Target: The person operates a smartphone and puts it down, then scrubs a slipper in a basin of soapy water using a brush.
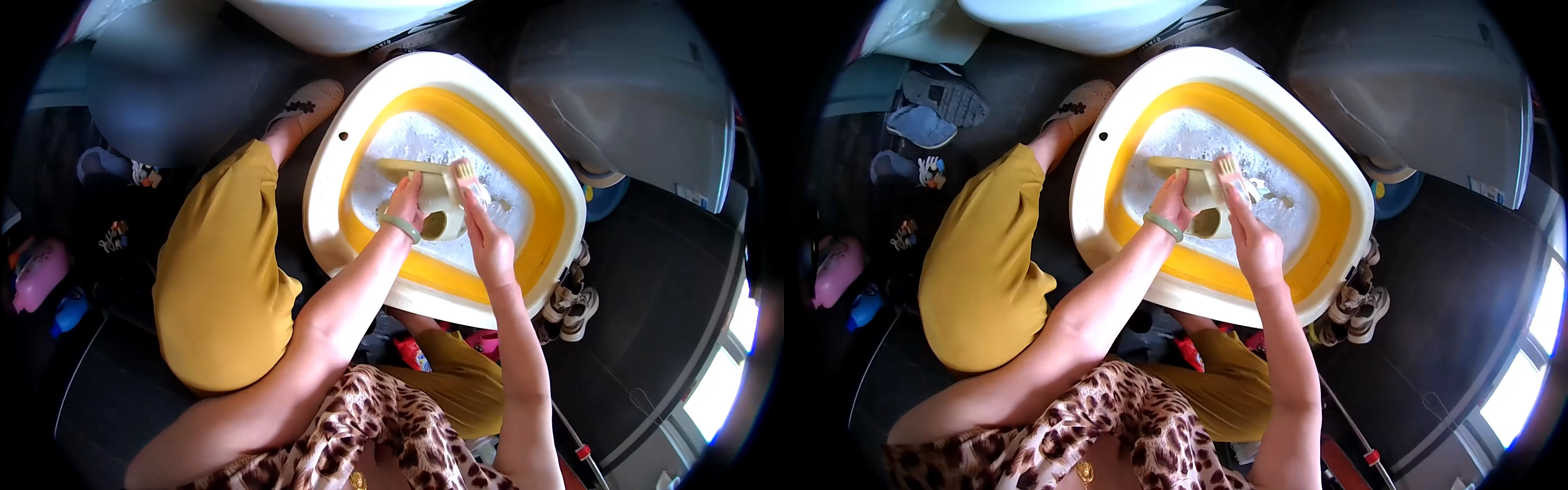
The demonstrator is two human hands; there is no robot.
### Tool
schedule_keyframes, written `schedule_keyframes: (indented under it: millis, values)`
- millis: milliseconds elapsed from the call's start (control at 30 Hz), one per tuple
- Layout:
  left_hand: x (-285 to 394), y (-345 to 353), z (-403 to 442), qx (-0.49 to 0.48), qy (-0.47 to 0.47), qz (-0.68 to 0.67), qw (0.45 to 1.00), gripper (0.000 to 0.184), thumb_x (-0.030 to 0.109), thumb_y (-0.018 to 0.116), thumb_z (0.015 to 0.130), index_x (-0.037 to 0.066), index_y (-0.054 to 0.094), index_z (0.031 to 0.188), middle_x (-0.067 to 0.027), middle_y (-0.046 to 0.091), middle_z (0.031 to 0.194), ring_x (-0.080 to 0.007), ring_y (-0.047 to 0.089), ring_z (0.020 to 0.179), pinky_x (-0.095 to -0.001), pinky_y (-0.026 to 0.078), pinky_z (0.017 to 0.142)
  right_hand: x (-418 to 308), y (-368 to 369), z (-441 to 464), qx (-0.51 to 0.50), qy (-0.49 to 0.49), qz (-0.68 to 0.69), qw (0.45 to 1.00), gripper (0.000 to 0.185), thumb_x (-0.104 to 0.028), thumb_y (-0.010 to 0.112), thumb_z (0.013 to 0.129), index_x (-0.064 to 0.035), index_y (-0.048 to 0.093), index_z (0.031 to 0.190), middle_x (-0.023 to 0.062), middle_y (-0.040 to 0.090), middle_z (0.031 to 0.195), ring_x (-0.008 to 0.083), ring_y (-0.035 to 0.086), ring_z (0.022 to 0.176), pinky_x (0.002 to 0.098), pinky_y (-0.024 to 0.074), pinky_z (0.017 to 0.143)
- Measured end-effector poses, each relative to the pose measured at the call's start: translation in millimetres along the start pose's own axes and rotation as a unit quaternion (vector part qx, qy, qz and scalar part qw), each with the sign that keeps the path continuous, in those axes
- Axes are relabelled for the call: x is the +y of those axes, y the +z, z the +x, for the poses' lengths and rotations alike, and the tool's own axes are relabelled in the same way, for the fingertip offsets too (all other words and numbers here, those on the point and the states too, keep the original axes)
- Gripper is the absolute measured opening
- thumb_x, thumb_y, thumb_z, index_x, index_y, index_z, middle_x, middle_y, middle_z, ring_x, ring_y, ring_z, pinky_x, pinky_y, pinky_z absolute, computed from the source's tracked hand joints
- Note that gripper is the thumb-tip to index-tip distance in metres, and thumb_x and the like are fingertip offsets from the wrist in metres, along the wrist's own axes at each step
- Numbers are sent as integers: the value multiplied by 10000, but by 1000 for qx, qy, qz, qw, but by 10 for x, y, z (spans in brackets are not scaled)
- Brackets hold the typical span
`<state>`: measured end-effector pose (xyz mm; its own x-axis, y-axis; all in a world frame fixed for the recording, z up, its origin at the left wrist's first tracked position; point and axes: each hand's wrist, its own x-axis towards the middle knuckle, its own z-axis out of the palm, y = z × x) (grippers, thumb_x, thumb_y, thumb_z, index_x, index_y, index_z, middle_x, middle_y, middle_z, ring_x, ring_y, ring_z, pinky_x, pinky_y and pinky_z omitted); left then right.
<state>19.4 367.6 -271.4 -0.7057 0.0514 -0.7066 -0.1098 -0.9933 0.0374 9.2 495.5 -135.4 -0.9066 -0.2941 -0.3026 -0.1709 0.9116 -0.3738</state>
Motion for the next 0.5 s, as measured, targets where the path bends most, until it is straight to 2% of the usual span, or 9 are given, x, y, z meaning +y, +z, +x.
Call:
schedule_keyframes:
  millis: [67,100,167,233,300,333,400,467,500]
  values:
    - [-10,-14,28,27,16,28,999,297,271,551,913,50,501,1105,-84,602,1015,-199,602,933,-351,493,834,316,119,-145,73,-44,22,996,390,-168,584,880,-266,541,1255,175,656,863,271,664,714,357,508,642]
    - [-19,-33,15,54,26,58,997,301,273,546,916,55,493,1115,-81,596,1023,-202,594,957,-368,486,850,533,141,-261,49,46,28,997,400,-178,578,885,-275,526,1270,164,654,891,253,668,716,351,507,632]
    - [84,9,-20,35,20,59,997,331,300,546,914,82,461,1147,-76,568,1087,-207,570,1002,-414,455,879,1166,216,-351,38,72,7,997,419,-177,571,889,-274,505,1291,135,670,908,196,656,669,320,501,578]
    - [118,12,-51,16,7,71,997,407,349,546,908,122,396,1211,-70,531,1166,-214,539,1064,-477,407,916,1759,418,-381,43,42,8,998,415,-181,568,892,-265,505,1294,108,686,869,179,638,603,306,493,531]
    - [148,67,-113,18,4,68,997,404,348,555,902,118,411,1200,-70,537,1156,-215,538,1067,-470,408,919,1943,550,-37,52,172,157,971,361,-252,545,915,-237,529,1276,28,602,663,125,499,445,274,400,396]
    - [156,84,-149,18,-2,64,998,401,348,565,896,113,426,1190,-70,543,1146,-215,536,1070,-463,409,923,1945,603,121,53,171,161,971,361,-252,545,915,-237,529,1276,28,602,663,125,499,445,274,400,396]
    - [163,-17,-144,-6,2,70,998,395,348,577,887,105,452,1172,-69,551,1136,-211,536,1070,-446,411,925,1686,699,501,55,360,311,878,354,-342,520,926,-237,540,1264,-26,435,567,87,359,398,252,287,341]
    - [172,-51,-101,-34,1,76,997,389,348,589,879,97,477,1154,-68,558,1127,-206,536,1070,-430,414,928,1883,1159,747,128,399,425,802,385,-397,510,922,-232,534,1269,-47,361,528,63,306,382,248,221,328]
    - [178,-35,-105,-15,-5,77,997,396,340,609,867,76,491,1139,-67,565,1105,-194,543,1042,-391,423,916,1916,1415,817,161,355,492,778,396,-379,516,923,-212,521,1282,-35,444,593,78,392,447,238,295,377]
